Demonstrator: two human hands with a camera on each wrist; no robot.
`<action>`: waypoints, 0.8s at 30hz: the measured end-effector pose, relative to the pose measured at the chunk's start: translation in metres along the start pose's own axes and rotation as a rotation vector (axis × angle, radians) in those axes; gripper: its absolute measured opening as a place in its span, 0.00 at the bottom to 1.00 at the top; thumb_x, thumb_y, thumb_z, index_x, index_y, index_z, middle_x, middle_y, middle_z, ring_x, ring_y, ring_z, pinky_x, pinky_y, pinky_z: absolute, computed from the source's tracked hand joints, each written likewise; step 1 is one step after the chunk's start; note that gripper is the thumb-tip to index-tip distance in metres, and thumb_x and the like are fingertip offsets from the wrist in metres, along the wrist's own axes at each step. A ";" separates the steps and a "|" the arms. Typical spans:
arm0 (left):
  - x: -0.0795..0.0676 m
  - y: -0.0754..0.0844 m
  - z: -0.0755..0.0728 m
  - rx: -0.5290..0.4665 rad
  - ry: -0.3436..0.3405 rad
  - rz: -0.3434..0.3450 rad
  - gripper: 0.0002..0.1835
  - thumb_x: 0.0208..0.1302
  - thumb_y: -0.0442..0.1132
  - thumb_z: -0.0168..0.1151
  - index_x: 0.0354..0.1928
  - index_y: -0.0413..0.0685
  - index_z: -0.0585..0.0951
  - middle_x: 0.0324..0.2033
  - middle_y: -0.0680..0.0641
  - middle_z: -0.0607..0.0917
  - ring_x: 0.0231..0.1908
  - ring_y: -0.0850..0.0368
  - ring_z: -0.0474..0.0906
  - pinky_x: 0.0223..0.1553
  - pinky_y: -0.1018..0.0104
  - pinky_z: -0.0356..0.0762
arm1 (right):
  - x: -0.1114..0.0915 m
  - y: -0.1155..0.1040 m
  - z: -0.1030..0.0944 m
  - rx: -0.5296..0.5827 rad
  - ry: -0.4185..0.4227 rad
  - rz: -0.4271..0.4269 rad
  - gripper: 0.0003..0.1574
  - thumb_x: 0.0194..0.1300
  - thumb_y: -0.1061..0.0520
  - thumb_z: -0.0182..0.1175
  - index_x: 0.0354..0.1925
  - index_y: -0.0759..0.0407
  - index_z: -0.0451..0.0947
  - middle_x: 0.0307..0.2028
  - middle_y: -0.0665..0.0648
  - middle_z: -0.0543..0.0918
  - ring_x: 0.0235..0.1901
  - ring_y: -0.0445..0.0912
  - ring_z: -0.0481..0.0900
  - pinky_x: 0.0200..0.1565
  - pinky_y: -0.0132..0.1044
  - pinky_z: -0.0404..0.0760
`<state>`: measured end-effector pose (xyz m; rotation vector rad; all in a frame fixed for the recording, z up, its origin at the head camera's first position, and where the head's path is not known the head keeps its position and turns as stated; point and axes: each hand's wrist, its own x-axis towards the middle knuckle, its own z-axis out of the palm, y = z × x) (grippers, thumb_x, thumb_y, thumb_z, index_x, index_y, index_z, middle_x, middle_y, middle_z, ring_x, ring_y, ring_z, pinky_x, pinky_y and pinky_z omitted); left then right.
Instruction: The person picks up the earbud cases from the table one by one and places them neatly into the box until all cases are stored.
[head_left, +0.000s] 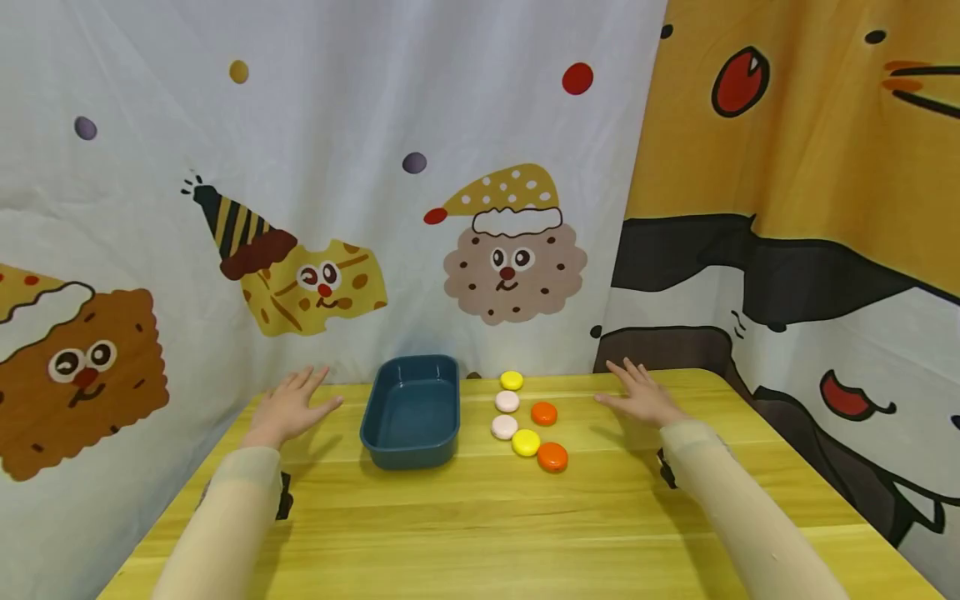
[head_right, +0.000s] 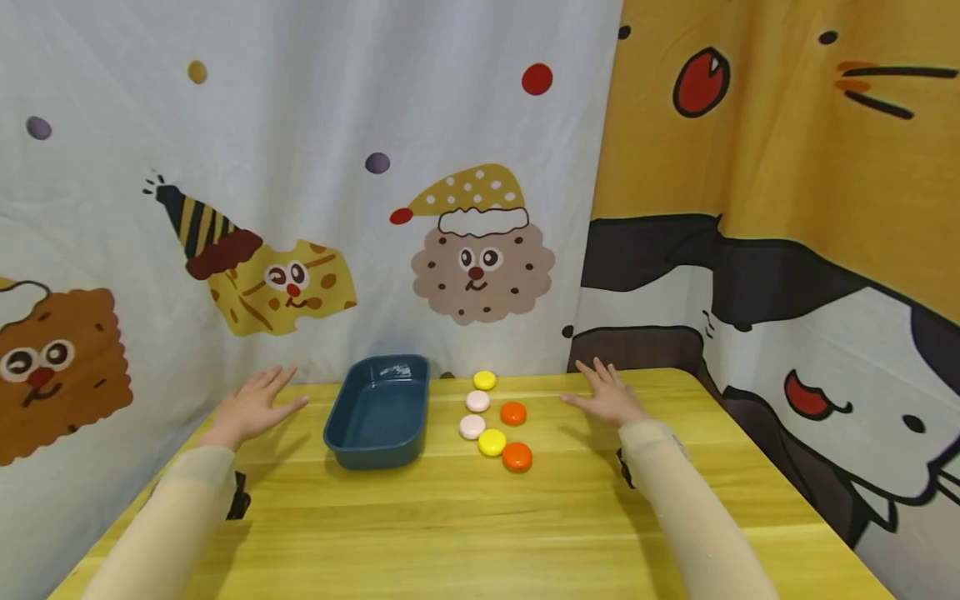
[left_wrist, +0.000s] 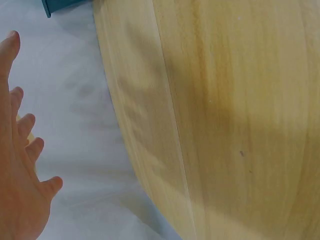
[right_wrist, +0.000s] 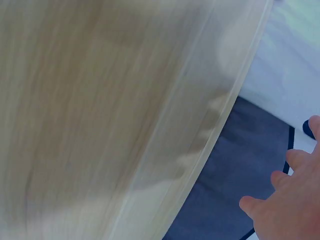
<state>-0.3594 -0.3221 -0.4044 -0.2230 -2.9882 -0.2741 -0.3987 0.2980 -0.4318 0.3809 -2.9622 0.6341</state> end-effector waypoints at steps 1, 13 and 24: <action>0.000 0.001 0.000 -0.001 0.001 0.000 0.51 0.62 0.77 0.38 0.76 0.48 0.53 0.72 0.32 0.53 0.69 0.29 0.46 0.60 0.25 0.43 | 0.000 -0.003 0.000 0.013 0.002 -0.006 0.58 0.63 0.26 0.52 0.76 0.57 0.49 0.73 0.73 0.42 0.70 0.72 0.37 0.58 0.77 0.40; 0.002 0.008 -0.001 -0.229 0.037 0.021 0.47 0.68 0.68 0.45 0.72 0.34 0.58 0.65 0.25 0.62 0.62 0.26 0.60 0.58 0.32 0.60 | 0.007 -0.026 0.008 0.229 -0.041 -0.095 0.53 0.66 0.38 0.59 0.72 0.70 0.52 0.69 0.76 0.53 0.68 0.70 0.51 0.64 0.66 0.53; -0.002 0.017 0.006 -0.798 -0.079 -0.099 0.41 0.70 0.59 0.52 0.71 0.33 0.59 0.62 0.27 0.67 0.51 0.35 0.76 0.44 0.52 0.81 | 0.013 -0.043 0.022 0.355 -0.085 -0.107 0.47 0.62 0.43 0.65 0.65 0.74 0.64 0.63 0.74 0.66 0.63 0.70 0.62 0.61 0.62 0.62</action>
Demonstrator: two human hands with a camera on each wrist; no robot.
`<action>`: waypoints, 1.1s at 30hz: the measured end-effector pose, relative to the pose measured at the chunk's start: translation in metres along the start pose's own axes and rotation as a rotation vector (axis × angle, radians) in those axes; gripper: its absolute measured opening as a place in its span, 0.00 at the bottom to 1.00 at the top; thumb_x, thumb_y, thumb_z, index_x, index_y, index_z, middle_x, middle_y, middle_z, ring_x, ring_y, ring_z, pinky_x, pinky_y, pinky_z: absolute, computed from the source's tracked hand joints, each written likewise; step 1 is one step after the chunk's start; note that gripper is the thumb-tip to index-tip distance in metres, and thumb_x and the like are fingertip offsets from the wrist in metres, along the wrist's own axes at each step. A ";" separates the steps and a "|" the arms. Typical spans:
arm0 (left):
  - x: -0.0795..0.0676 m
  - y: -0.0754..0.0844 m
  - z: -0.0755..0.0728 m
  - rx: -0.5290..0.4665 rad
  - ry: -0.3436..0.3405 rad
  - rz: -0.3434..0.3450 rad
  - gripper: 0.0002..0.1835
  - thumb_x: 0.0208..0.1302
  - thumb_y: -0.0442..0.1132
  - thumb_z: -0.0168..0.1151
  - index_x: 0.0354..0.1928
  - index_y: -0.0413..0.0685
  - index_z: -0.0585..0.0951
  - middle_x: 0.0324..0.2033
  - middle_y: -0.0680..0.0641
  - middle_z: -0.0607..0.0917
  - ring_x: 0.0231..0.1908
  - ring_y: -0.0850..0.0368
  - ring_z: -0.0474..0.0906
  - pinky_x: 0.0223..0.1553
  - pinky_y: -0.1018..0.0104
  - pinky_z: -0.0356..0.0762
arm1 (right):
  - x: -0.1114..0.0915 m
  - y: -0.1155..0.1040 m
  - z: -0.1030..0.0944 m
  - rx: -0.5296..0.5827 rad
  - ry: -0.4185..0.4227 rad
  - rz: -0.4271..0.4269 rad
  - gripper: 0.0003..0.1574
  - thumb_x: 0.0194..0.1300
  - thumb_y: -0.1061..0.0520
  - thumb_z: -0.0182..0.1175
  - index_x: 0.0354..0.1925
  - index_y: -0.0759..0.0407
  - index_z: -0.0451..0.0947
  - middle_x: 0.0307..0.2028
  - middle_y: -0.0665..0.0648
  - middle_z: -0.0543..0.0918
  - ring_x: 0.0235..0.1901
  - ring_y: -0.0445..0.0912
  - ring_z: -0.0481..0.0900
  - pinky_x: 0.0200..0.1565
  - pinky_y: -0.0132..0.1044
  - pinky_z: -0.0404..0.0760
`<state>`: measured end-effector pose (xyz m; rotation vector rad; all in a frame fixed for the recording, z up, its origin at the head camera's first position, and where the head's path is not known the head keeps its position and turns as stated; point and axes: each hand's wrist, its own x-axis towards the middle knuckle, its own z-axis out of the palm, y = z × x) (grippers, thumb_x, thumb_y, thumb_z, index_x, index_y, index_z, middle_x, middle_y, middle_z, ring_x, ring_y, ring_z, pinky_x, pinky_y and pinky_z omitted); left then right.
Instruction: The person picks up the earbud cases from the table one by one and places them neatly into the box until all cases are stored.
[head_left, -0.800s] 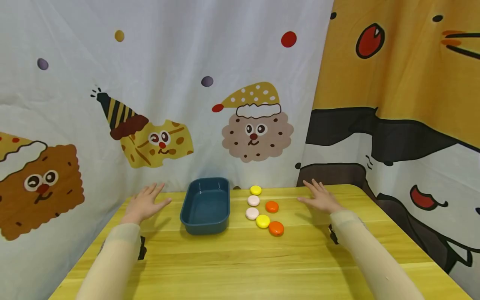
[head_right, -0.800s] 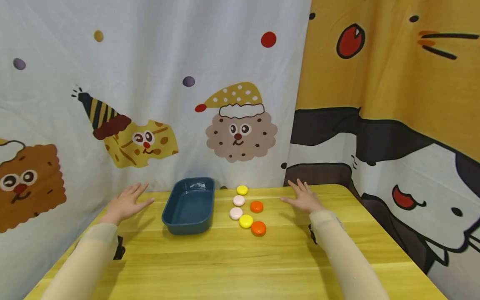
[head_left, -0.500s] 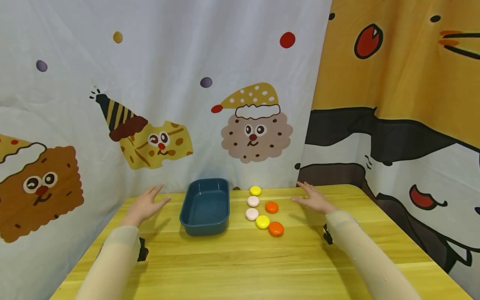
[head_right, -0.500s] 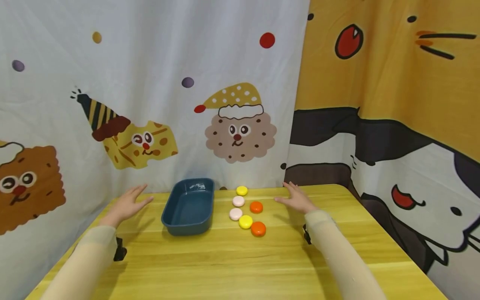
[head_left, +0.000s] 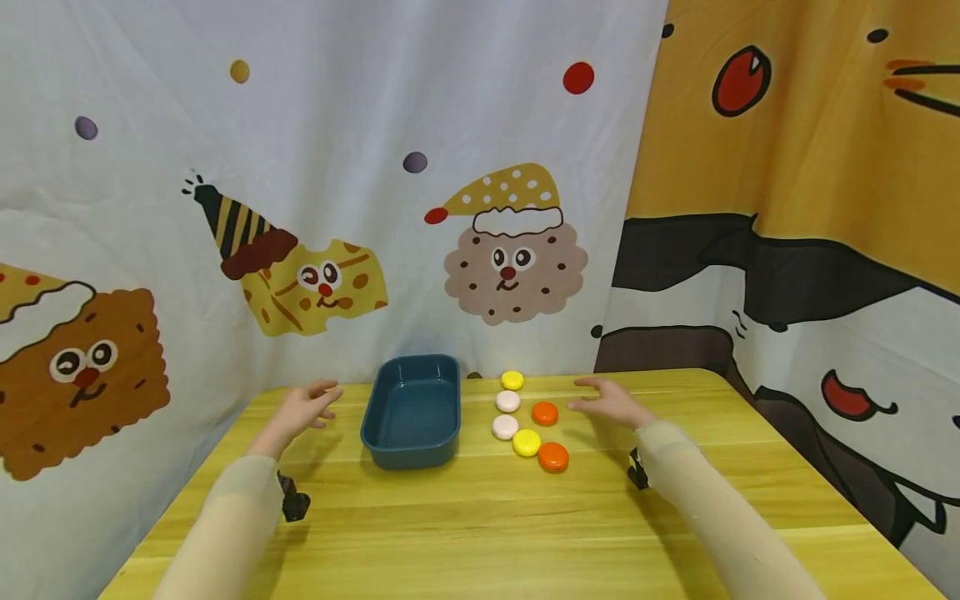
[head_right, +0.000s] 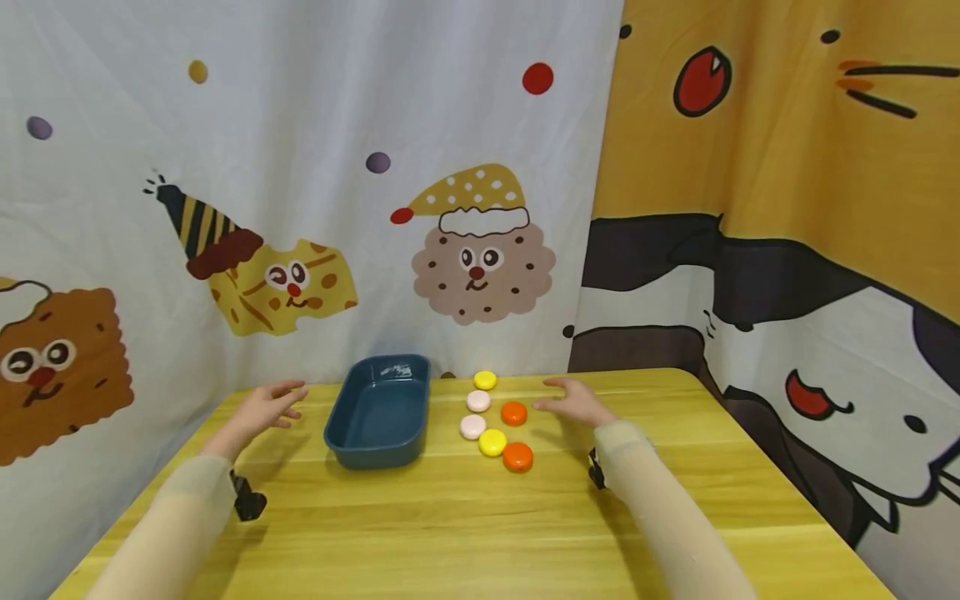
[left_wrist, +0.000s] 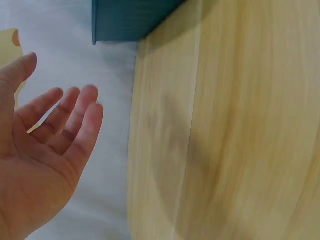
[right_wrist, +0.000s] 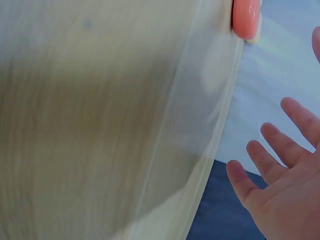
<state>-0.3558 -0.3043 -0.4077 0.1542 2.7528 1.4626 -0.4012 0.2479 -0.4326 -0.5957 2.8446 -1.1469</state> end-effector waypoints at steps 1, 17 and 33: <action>0.000 -0.001 0.001 -0.049 -0.010 -0.016 0.41 0.71 0.58 0.52 0.72 0.34 0.59 0.63 0.27 0.66 0.51 0.35 0.76 0.44 0.53 0.81 | 0.001 0.000 0.001 0.002 0.000 0.005 0.46 0.62 0.43 0.65 0.65 0.74 0.65 0.63 0.74 0.67 0.63 0.70 0.62 0.61 0.62 0.63; -0.007 -0.007 0.026 -0.349 -0.109 -0.096 0.34 0.73 0.46 0.53 0.71 0.32 0.58 0.62 0.27 0.66 0.45 0.45 0.79 0.40 0.62 0.81 | 0.008 -0.011 0.024 0.142 -0.036 0.054 0.40 0.63 0.53 0.66 0.64 0.74 0.66 0.62 0.73 0.69 0.60 0.70 0.66 0.60 0.58 0.66; -0.009 -0.002 0.042 -0.376 -0.136 -0.123 0.32 0.70 0.42 0.58 0.70 0.34 0.62 0.50 0.37 0.77 0.28 0.55 0.80 0.34 0.62 0.82 | 0.018 -0.015 0.036 0.171 -0.052 0.042 0.40 0.62 0.55 0.67 0.64 0.74 0.66 0.62 0.72 0.69 0.59 0.69 0.67 0.59 0.58 0.68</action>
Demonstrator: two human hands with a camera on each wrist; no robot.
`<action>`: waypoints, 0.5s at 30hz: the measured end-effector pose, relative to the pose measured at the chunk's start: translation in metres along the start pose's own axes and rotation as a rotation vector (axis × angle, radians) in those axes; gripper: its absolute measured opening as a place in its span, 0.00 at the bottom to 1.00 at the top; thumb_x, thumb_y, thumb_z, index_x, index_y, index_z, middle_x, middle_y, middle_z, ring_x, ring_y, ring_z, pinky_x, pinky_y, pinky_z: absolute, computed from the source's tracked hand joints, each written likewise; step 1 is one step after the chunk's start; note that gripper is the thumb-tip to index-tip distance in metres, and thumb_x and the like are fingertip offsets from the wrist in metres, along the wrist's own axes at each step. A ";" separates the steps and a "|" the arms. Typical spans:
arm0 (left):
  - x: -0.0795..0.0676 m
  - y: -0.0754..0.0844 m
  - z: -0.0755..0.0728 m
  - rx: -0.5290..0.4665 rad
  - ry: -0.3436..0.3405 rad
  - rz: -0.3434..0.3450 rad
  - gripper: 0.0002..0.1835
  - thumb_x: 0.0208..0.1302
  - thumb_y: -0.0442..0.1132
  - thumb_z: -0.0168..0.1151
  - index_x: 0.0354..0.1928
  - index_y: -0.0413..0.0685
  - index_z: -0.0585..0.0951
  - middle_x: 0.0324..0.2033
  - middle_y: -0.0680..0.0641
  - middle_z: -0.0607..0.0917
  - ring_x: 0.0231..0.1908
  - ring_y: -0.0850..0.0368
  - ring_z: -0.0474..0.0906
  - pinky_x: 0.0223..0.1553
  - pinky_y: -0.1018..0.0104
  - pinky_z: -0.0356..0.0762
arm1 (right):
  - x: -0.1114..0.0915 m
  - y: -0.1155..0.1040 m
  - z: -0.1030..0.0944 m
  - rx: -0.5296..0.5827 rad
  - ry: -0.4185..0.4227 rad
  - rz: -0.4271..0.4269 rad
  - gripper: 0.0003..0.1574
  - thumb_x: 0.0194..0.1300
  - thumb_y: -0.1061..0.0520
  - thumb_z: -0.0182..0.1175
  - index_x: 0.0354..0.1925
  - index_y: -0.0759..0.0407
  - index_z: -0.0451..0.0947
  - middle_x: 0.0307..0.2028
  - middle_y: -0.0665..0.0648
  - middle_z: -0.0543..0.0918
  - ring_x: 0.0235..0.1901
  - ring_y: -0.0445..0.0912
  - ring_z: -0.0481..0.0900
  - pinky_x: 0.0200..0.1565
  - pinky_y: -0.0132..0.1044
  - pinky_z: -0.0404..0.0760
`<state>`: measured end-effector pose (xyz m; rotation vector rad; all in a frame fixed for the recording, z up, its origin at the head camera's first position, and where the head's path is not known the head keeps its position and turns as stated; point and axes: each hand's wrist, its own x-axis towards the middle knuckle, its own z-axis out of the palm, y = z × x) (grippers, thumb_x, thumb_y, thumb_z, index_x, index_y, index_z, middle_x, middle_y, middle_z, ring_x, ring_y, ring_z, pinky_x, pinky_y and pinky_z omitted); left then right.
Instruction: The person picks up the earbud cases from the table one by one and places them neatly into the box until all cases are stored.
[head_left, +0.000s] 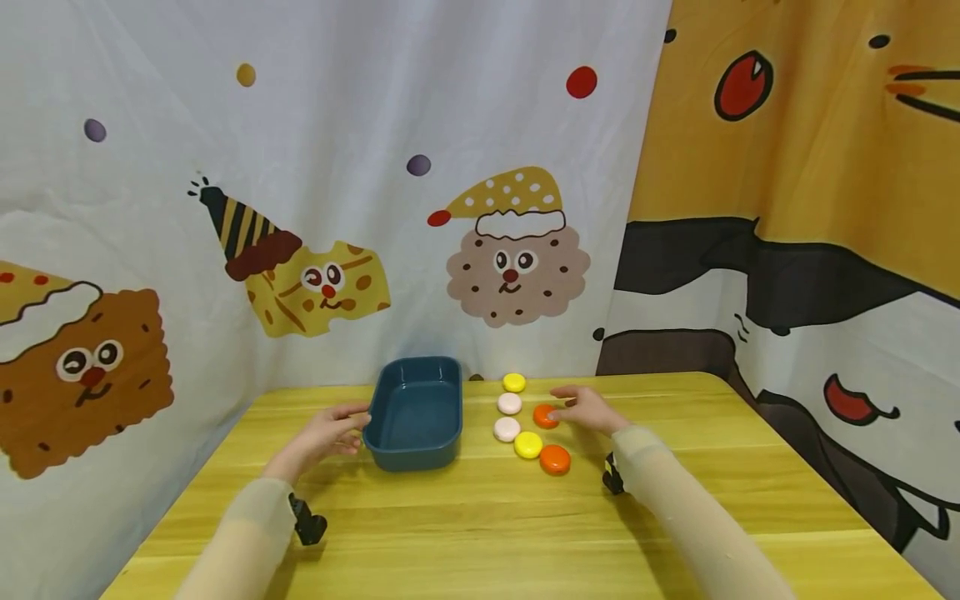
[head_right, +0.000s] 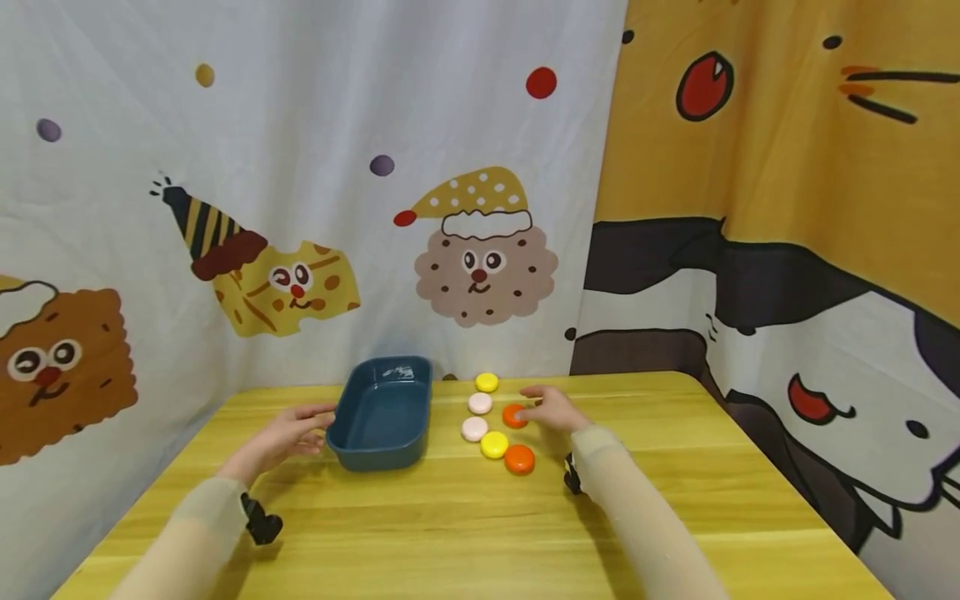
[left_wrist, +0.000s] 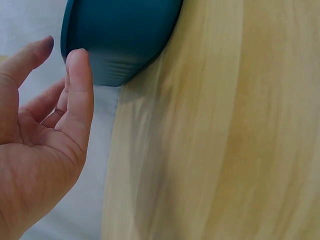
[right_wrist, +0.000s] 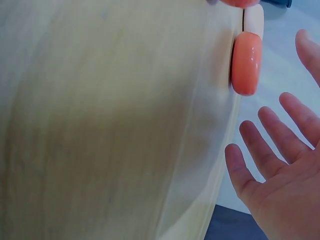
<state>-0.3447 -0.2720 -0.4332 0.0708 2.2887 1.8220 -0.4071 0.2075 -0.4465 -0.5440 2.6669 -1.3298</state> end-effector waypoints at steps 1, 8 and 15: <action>0.000 -0.001 0.001 -0.012 0.006 -0.002 0.32 0.70 0.41 0.59 0.70 0.34 0.63 0.50 0.37 0.78 0.28 0.55 0.80 0.34 0.62 0.82 | 0.001 0.000 0.001 0.002 0.001 0.002 0.39 0.61 0.56 0.67 0.64 0.74 0.66 0.62 0.72 0.70 0.59 0.69 0.67 0.59 0.58 0.68; 0.001 -0.005 0.006 -0.050 0.038 -0.015 0.33 0.67 0.37 0.61 0.71 0.35 0.62 0.42 0.41 0.79 0.26 0.57 0.79 0.35 0.62 0.83 | 0.005 -0.001 0.007 -0.019 -0.015 0.014 0.38 0.60 0.57 0.68 0.64 0.72 0.68 0.61 0.71 0.71 0.57 0.65 0.72 0.57 0.54 0.71; 0.002 -0.007 0.008 -0.092 0.042 -0.009 0.33 0.68 0.35 0.60 0.71 0.35 0.62 0.37 0.44 0.78 0.26 0.57 0.77 0.32 0.65 0.81 | 0.006 -0.002 0.010 -0.055 -0.033 -0.010 0.37 0.59 0.61 0.68 0.63 0.75 0.68 0.60 0.72 0.72 0.55 0.64 0.73 0.57 0.54 0.72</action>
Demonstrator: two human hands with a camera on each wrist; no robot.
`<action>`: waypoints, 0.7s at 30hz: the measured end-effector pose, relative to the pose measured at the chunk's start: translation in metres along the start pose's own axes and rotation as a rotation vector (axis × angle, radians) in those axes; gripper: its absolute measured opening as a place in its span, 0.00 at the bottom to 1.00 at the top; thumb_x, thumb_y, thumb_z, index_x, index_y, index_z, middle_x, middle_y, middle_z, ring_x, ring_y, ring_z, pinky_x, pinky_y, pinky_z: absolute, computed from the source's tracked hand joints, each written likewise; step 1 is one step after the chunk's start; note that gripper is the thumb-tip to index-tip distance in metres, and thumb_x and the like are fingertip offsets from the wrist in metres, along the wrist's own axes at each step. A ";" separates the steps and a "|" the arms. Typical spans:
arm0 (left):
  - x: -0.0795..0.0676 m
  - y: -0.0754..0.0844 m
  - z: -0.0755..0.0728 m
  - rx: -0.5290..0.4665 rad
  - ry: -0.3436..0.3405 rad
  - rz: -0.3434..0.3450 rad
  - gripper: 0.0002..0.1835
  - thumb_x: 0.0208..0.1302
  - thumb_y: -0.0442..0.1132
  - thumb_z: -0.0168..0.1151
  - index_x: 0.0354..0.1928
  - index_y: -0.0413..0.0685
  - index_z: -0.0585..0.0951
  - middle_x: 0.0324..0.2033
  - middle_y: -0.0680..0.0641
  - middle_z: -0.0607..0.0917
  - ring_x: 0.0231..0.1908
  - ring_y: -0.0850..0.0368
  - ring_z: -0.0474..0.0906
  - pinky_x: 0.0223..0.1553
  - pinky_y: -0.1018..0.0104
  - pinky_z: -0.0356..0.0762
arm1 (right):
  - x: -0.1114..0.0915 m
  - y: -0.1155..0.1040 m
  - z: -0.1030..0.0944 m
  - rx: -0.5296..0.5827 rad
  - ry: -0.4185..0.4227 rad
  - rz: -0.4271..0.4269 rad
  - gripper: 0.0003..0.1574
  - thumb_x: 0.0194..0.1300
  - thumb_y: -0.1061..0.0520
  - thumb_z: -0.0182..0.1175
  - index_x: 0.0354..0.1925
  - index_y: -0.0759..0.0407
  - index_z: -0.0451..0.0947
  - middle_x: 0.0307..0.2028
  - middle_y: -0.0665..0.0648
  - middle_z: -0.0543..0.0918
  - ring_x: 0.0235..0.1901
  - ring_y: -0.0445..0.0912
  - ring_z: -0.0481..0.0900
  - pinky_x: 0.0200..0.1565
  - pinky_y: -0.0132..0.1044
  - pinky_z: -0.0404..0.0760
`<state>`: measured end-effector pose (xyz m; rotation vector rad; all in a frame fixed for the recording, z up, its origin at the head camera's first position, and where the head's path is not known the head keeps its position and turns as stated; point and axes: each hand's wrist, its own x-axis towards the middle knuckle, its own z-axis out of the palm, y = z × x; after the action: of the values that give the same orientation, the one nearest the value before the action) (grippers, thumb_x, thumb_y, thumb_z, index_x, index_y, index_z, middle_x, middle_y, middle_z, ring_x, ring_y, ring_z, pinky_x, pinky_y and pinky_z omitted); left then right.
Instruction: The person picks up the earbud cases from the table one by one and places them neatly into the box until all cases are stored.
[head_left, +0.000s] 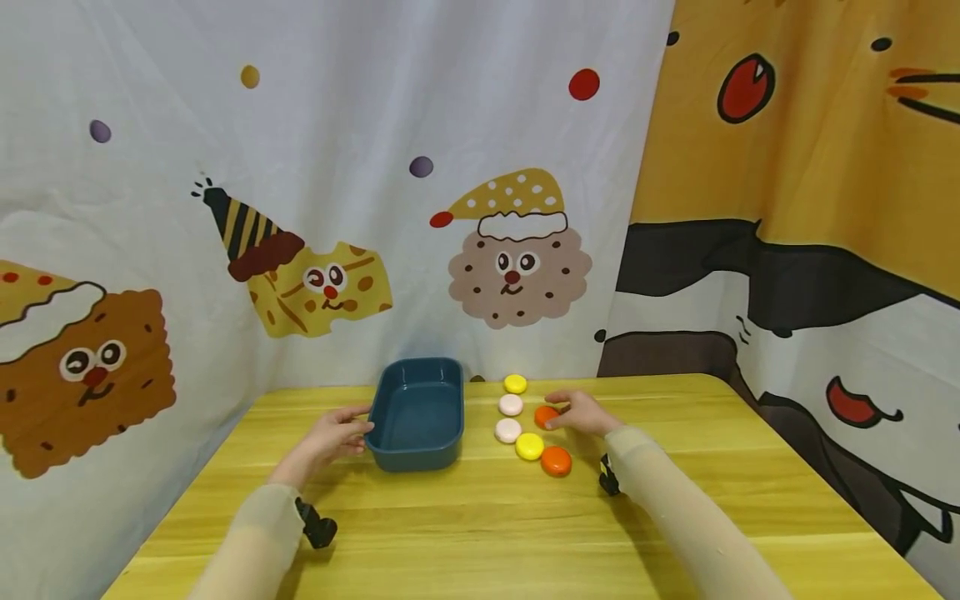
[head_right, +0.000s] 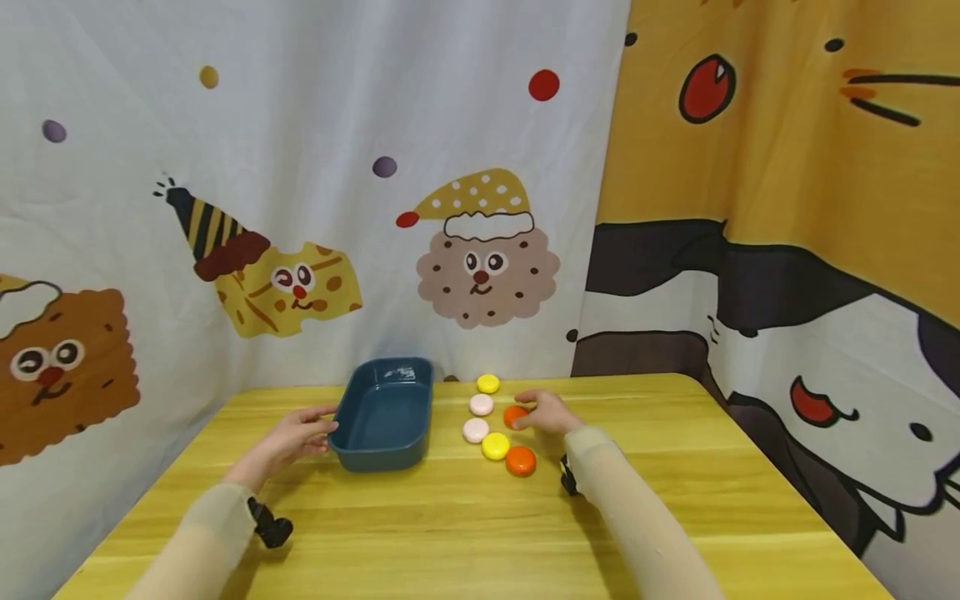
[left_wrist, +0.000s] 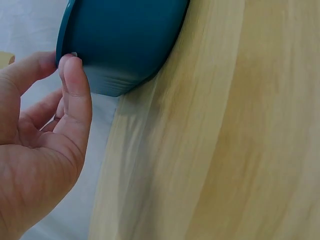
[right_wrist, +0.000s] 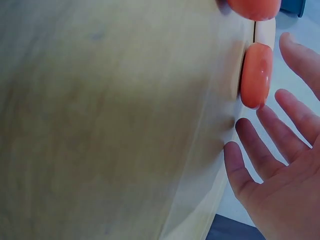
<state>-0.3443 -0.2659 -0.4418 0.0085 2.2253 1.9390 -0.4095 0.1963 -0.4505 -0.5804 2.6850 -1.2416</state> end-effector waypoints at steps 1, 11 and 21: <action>0.000 -0.001 0.001 -0.011 0.003 0.003 0.33 0.67 0.35 0.60 0.71 0.35 0.62 0.36 0.45 0.78 0.25 0.58 0.77 0.31 0.65 0.81 | 0.000 0.001 0.000 -0.001 -0.001 -0.002 0.37 0.59 0.62 0.69 0.62 0.75 0.68 0.60 0.72 0.72 0.55 0.65 0.73 0.57 0.54 0.71; 0.000 -0.008 0.003 -0.079 0.053 0.002 0.32 0.67 0.34 0.59 0.71 0.38 0.62 0.38 0.43 0.77 0.23 0.61 0.76 0.29 0.70 0.80 | 0.006 0.008 0.005 -0.033 -0.008 -0.003 0.34 0.56 0.62 0.70 0.60 0.69 0.74 0.58 0.67 0.76 0.53 0.59 0.76 0.56 0.50 0.74; -0.002 -0.007 0.008 -0.116 0.099 0.027 0.31 0.67 0.33 0.61 0.69 0.34 0.65 0.36 0.48 0.81 0.23 0.62 0.75 0.28 0.71 0.78 | 0.001 0.000 0.004 -0.075 0.006 0.004 0.33 0.54 0.64 0.70 0.59 0.70 0.75 0.57 0.67 0.76 0.49 0.57 0.77 0.53 0.49 0.75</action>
<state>-0.3398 -0.2592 -0.4498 -0.0754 2.1789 2.1243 -0.4098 0.1930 -0.4535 -0.5805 2.7469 -1.1474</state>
